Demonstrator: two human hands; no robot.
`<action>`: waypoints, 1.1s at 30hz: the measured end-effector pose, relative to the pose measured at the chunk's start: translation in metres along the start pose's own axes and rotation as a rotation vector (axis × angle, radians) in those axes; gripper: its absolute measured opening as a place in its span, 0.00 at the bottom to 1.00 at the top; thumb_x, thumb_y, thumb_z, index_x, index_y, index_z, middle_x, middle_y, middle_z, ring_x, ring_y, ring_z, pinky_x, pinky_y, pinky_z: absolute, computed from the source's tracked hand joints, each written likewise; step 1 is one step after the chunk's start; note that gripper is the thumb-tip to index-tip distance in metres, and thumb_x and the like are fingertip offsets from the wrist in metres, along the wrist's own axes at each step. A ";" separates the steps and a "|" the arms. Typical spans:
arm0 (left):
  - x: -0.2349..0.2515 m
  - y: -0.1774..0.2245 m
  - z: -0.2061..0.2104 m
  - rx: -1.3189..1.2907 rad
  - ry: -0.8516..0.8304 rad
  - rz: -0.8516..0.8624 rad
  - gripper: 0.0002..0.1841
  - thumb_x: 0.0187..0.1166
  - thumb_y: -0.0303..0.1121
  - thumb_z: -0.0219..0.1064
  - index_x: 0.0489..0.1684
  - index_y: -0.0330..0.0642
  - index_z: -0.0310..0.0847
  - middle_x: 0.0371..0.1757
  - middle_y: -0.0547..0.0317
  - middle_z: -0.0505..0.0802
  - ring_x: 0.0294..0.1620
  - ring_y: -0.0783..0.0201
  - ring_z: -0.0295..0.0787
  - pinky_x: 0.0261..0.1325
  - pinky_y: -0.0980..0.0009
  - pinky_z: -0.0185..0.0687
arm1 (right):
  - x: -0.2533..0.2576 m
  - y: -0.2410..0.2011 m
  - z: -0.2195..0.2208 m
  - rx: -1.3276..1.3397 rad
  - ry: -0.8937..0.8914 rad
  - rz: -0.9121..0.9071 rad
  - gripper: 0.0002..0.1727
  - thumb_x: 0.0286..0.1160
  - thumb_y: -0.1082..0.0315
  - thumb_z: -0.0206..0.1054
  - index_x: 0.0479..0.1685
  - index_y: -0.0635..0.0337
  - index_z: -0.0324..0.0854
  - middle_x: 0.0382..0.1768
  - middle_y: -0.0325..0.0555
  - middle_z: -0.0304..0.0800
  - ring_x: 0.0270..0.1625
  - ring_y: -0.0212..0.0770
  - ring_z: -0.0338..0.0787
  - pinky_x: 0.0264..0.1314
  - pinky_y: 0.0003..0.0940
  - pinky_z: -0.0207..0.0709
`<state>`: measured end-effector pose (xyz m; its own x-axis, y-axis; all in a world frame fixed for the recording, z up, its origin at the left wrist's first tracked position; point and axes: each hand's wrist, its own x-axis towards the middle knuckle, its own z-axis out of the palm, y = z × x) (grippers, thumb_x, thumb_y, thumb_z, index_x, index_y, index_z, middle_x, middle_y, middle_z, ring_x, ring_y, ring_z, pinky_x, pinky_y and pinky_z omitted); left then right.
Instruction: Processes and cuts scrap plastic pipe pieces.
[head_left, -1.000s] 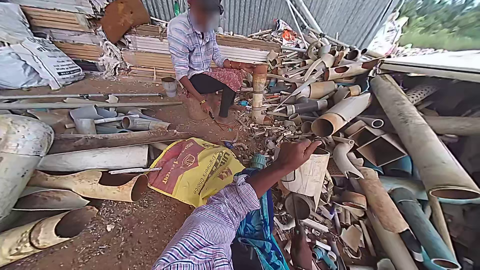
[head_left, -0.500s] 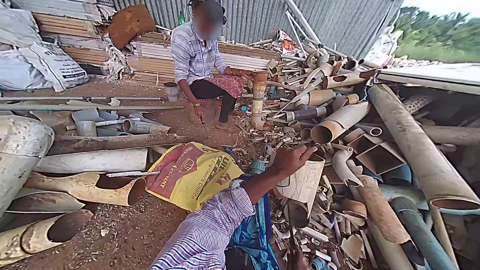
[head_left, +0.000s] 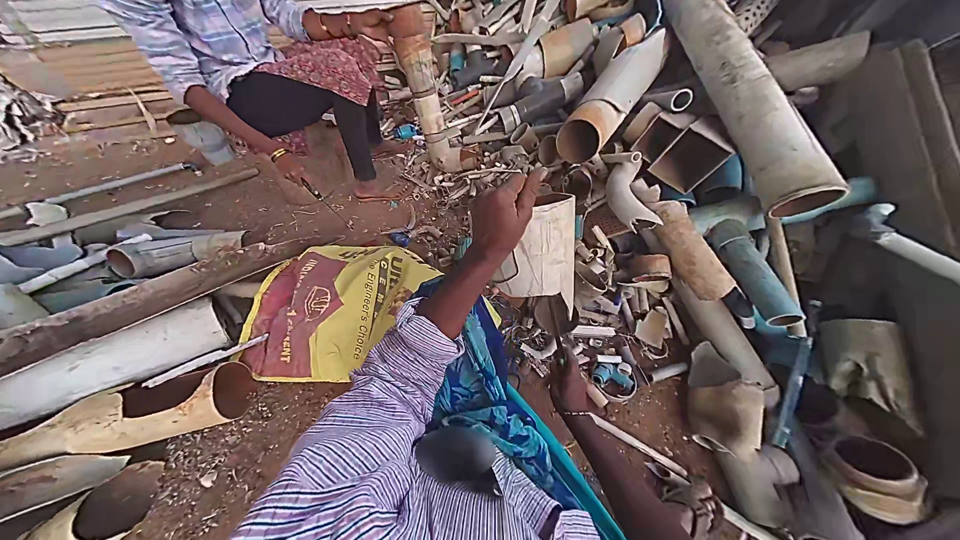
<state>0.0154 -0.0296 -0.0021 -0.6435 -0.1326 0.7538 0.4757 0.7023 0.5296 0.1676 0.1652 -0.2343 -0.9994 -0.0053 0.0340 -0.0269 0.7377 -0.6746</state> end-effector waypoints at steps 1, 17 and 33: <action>-0.001 0.000 0.003 0.000 0.003 0.016 0.25 0.89 0.41 0.60 0.22 0.30 0.84 0.14 0.52 0.81 0.15 0.58 0.78 0.26 0.58 0.74 | 0.001 0.006 0.002 -0.043 -0.105 0.084 0.28 0.87 0.71 0.56 0.84 0.75 0.62 0.70 0.75 0.80 0.65 0.73 0.87 0.68 0.68 0.76; 0.000 -0.004 0.013 -0.030 0.012 -0.007 0.26 0.91 0.43 0.57 0.20 0.33 0.78 0.15 0.59 0.76 0.16 0.66 0.72 0.28 0.65 0.71 | 0.011 0.004 0.001 0.005 0.056 -0.133 0.24 0.80 0.75 0.59 0.73 0.81 0.72 0.62 0.75 0.86 0.56 0.72 0.92 0.59 0.63 0.83; -0.008 0.018 0.015 -0.199 -0.071 -0.099 0.22 0.88 0.36 0.62 0.20 0.29 0.81 0.14 0.51 0.79 0.15 0.57 0.75 0.24 0.58 0.73 | 0.017 -0.054 -0.019 0.701 0.137 -0.081 0.30 0.77 0.62 0.58 0.70 0.78 0.62 0.24 0.33 0.76 0.17 0.20 0.76 0.22 0.22 0.77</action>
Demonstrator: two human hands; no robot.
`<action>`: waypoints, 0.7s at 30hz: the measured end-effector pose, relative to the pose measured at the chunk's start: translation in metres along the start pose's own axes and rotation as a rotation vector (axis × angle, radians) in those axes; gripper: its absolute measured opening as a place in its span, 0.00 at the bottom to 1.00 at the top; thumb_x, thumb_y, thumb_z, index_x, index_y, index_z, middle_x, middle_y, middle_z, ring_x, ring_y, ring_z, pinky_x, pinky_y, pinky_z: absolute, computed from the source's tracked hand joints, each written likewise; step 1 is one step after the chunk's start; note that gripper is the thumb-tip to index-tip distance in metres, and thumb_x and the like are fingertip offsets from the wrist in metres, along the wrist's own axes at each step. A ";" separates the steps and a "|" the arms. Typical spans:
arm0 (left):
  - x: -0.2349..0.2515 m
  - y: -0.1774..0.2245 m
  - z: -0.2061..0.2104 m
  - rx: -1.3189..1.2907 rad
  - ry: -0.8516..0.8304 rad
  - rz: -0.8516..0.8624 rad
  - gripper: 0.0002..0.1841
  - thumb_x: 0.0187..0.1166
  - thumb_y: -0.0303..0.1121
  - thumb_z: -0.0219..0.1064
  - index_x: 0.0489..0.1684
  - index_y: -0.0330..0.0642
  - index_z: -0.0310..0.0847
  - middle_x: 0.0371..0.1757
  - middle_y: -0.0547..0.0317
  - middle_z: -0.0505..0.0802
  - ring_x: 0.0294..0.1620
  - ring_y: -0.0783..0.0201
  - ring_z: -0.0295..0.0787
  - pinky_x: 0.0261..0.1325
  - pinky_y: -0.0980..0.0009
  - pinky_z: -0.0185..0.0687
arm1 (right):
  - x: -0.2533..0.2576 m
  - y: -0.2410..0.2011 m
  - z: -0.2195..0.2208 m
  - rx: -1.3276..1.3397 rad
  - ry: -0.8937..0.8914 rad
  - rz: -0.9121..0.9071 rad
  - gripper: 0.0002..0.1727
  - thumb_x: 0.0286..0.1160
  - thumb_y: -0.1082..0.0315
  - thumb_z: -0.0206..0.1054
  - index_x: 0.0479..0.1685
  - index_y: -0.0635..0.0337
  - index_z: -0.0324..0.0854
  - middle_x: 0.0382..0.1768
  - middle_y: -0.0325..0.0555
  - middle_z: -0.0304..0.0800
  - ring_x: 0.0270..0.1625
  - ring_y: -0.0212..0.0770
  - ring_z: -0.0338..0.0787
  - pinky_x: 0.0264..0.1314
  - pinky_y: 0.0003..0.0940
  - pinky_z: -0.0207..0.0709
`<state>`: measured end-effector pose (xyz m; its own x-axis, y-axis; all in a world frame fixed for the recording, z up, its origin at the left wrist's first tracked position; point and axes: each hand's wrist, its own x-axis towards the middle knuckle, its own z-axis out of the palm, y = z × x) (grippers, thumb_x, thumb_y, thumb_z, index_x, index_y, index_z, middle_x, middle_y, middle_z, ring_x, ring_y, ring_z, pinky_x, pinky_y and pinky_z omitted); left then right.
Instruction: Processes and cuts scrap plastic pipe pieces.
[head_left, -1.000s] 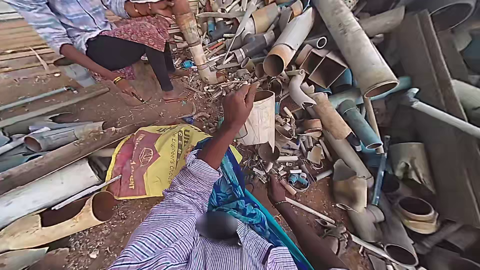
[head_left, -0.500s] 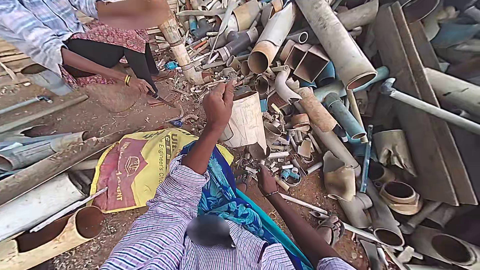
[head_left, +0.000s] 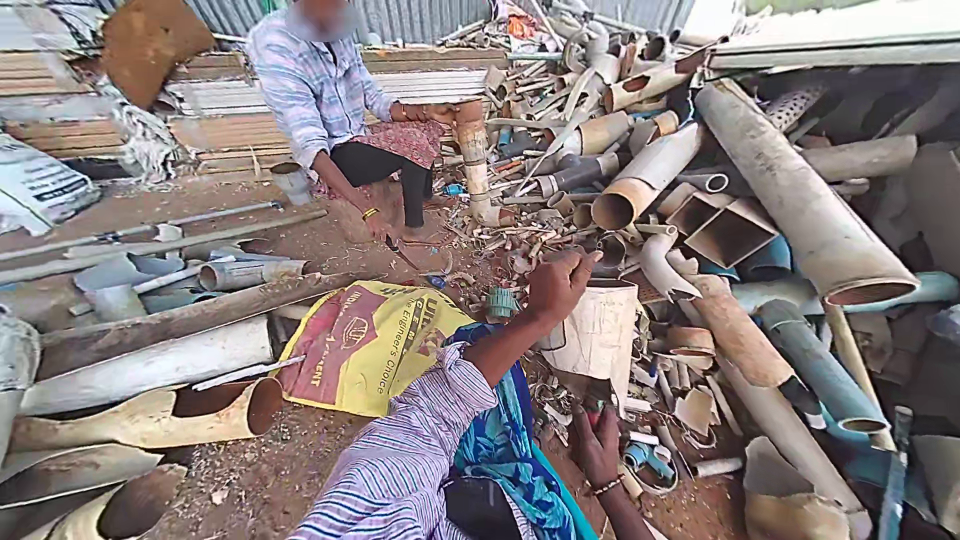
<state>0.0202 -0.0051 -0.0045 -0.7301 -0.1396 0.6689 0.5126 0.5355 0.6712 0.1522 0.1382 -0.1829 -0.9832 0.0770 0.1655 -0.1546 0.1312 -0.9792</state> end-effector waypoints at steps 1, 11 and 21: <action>-0.001 0.001 -0.001 -0.005 -0.020 -0.015 0.23 0.89 0.37 0.62 0.20 0.29 0.79 0.13 0.51 0.77 0.14 0.57 0.74 0.23 0.58 0.72 | 0.000 -0.010 0.003 0.062 0.033 -0.024 0.26 0.76 0.63 0.59 0.66 0.76 0.64 0.21 0.28 0.75 0.16 0.18 0.74 0.21 0.19 0.76; -0.003 0.011 0.000 -0.037 -0.156 -0.145 0.23 0.90 0.38 0.59 0.24 0.29 0.82 0.18 0.51 0.80 0.22 0.55 0.78 0.34 0.53 0.75 | -0.007 -0.036 0.004 0.118 0.138 -0.086 0.32 0.76 0.67 0.60 0.75 0.80 0.56 0.28 0.30 0.78 0.16 0.15 0.74 0.20 0.16 0.74; -0.004 0.012 0.016 -0.040 -0.331 -0.147 0.19 0.91 0.37 0.56 0.53 0.27 0.86 0.44 0.38 0.92 0.51 0.45 0.89 0.62 0.48 0.80 | 0.012 -0.028 -0.024 -0.043 0.220 -0.103 0.37 0.77 0.67 0.61 0.81 0.82 0.53 0.37 0.44 0.80 0.20 0.16 0.73 0.24 0.16 0.72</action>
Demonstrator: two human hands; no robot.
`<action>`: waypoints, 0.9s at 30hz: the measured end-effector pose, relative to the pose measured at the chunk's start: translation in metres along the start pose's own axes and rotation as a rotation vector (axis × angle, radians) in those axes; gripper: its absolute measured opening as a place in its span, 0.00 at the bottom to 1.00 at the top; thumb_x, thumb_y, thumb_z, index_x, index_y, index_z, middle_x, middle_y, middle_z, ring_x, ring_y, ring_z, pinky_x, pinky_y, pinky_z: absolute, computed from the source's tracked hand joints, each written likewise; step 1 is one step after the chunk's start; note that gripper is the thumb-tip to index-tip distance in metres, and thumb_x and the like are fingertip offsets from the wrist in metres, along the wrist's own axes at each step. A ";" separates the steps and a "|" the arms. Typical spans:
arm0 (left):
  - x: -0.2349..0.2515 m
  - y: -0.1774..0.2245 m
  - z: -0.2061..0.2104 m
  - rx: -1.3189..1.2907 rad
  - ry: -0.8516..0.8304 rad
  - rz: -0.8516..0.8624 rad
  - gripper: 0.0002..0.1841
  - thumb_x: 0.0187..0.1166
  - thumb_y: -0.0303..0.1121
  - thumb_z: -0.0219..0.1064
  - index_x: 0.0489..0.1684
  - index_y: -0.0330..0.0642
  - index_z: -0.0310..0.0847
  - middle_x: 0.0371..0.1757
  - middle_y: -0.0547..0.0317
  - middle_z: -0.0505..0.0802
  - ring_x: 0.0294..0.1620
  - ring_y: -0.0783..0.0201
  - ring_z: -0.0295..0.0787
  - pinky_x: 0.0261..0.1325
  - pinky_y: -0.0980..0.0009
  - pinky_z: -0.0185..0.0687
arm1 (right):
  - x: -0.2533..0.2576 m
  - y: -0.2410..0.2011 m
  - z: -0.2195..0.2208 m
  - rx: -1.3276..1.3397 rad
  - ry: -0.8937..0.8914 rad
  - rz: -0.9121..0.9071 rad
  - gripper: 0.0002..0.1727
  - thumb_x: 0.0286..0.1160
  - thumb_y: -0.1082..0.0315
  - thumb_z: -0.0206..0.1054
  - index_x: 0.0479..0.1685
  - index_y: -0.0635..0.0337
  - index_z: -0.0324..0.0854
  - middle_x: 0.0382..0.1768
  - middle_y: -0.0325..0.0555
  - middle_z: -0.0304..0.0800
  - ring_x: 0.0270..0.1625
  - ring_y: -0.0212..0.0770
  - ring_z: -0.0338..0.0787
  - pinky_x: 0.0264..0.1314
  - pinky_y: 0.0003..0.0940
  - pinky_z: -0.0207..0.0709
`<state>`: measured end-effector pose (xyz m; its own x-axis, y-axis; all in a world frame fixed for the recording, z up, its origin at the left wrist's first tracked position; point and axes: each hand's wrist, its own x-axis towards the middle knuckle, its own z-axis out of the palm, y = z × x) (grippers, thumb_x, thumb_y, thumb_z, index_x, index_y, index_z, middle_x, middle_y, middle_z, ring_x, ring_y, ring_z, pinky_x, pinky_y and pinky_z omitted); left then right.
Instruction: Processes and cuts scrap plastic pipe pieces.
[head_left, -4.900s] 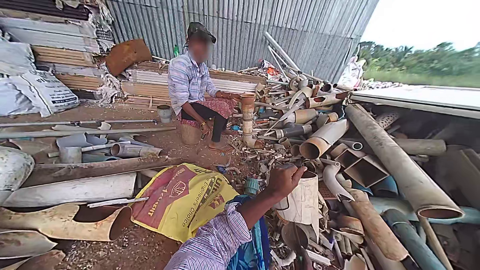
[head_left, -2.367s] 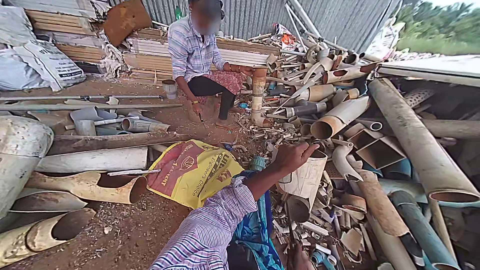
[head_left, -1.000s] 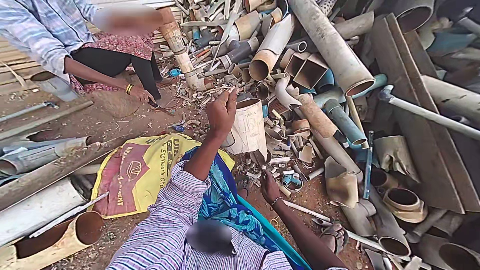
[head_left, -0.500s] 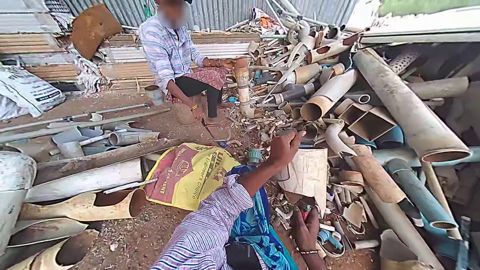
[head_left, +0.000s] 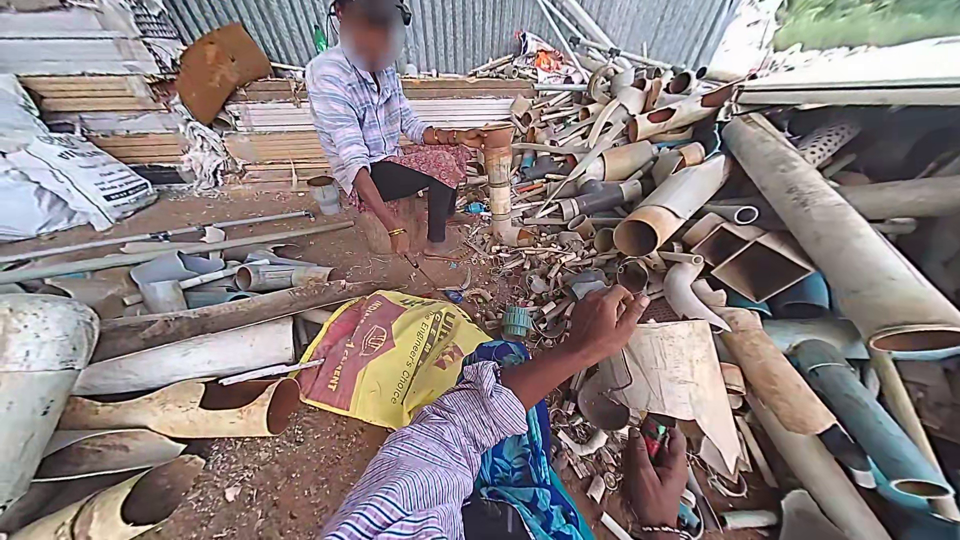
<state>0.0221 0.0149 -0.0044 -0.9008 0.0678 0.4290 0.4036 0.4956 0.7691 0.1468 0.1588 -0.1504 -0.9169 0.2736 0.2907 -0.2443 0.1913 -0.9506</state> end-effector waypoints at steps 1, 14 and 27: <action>0.001 -0.001 0.001 -0.006 -0.019 -0.006 0.19 0.91 0.38 0.56 0.55 0.28 0.85 0.47 0.37 0.92 0.54 0.45 0.89 0.65 0.47 0.79 | 0.002 0.004 -0.002 -0.004 0.005 0.009 0.37 0.77 0.67 0.61 0.81 0.82 0.53 0.37 0.45 0.80 0.21 0.16 0.73 0.24 0.17 0.72; 0.003 0.004 0.008 0.003 -0.131 -0.019 0.21 0.92 0.38 0.54 0.55 0.26 0.85 0.52 0.36 0.91 0.58 0.45 0.88 0.68 0.50 0.78 | 0.015 0.016 -0.015 -0.028 0.059 0.077 0.37 0.78 0.68 0.60 0.84 0.76 0.52 0.36 0.45 0.78 0.18 0.19 0.71 0.21 0.20 0.71; 0.000 0.006 0.005 -0.010 -0.146 -0.018 0.21 0.91 0.40 0.56 0.58 0.26 0.84 0.55 0.35 0.89 0.61 0.44 0.85 0.70 0.51 0.77 | 0.014 0.011 -0.015 0.019 0.031 0.063 0.36 0.77 0.68 0.60 0.83 0.77 0.52 0.34 0.41 0.77 0.17 0.19 0.73 0.19 0.19 0.72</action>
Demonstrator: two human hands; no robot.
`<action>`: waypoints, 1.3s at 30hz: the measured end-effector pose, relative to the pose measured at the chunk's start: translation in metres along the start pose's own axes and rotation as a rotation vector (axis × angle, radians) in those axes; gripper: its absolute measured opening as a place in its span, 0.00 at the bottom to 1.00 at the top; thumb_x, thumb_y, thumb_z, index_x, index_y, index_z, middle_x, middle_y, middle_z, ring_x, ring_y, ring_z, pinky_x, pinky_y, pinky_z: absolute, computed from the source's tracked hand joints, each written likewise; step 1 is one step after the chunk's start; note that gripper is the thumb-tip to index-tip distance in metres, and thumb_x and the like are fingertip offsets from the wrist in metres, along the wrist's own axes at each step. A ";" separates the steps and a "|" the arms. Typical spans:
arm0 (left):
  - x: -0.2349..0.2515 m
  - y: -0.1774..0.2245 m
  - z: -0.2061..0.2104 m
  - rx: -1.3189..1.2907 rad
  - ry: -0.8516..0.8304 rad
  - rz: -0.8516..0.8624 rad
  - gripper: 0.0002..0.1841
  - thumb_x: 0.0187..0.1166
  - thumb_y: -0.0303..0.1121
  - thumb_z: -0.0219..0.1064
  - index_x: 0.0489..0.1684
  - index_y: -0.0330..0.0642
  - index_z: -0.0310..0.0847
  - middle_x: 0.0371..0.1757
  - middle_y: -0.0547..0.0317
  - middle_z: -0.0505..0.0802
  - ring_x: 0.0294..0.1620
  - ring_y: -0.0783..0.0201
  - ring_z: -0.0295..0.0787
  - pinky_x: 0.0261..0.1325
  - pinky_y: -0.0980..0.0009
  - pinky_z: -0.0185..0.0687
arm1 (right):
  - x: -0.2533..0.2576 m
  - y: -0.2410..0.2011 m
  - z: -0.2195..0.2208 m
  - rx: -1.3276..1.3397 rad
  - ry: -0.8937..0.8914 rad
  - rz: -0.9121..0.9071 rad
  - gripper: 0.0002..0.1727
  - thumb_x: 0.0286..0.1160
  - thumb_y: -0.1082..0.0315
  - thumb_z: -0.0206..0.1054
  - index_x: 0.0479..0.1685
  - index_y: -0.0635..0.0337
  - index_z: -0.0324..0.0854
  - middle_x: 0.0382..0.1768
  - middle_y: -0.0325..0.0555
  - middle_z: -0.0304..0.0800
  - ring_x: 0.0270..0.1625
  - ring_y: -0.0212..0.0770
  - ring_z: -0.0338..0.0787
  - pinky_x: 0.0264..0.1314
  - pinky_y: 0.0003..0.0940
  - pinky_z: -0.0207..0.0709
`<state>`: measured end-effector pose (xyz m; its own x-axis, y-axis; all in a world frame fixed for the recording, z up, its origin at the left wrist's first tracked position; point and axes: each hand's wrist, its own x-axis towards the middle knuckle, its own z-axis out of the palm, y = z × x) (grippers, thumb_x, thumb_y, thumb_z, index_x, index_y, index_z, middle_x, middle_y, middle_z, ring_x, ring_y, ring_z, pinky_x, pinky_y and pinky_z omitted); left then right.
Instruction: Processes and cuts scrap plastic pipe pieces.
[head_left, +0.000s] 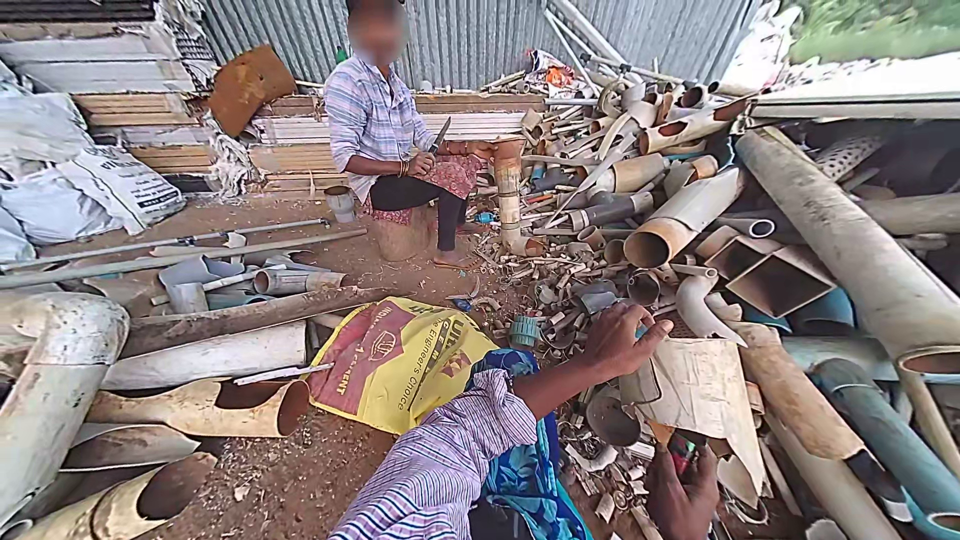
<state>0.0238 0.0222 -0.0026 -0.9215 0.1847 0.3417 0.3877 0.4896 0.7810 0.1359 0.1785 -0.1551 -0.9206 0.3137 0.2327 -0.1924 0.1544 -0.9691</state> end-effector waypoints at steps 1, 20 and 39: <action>0.000 -0.001 0.001 0.003 0.000 -0.003 0.21 0.91 0.41 0.56 0.58 0.27 0.84 0.56 0.34 0.89 0.62 0.44 0.85 0.71 0.50 0.76 | 0.000 -0.001 0.000 0.003 -0.004 -0.007 0.36 0.77 0.68 0.60 0.83 0.77 0.52 0.34 0.40 0.77 0.17 0.18 0.73 0.19 0.19 0.73; 0.012 -0.009 0.005 0.040 -0.179 0.035 0.28 0.93 0.47 0.50 0.74 0.29 0.79 0.77 0.36 0.82 0.85 0.44 0.71 0.90 0.48 0.57 | 0.002 -0.023 -0.003 0.095 -0.032 -0.009 0.38 0.76 0.68 0.60 0.84 0.74 0.49 0.27 0.32 0.77 0.13 0.18 0.73 0.15 0.19 0.72; 0.000 0.000 -0.001 -0.116 -0.219 0.240 0.24 0.89 0.40 0.61 0.22 0.28 0.78 0.18 0.57 0.75 0.23 0.63 0.70 0.36 0.62 0.69 | 0.008 -0.066 -0.015 0.183 -0.046 -0.032 0.20 0.76 0.74 0.56 0.66 0.58 0.61 0.24 0.22 0.78 0.13 0.19 0.75 0.16 0.17 0.76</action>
<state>0.0239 0.0212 -0.0024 -0.7819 0.4676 0.4123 0.5823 0.3118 0.7507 0.1463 0.1846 -0.0878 -0.9267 0.2676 0.2637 -0.2766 -0.0109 -0.9609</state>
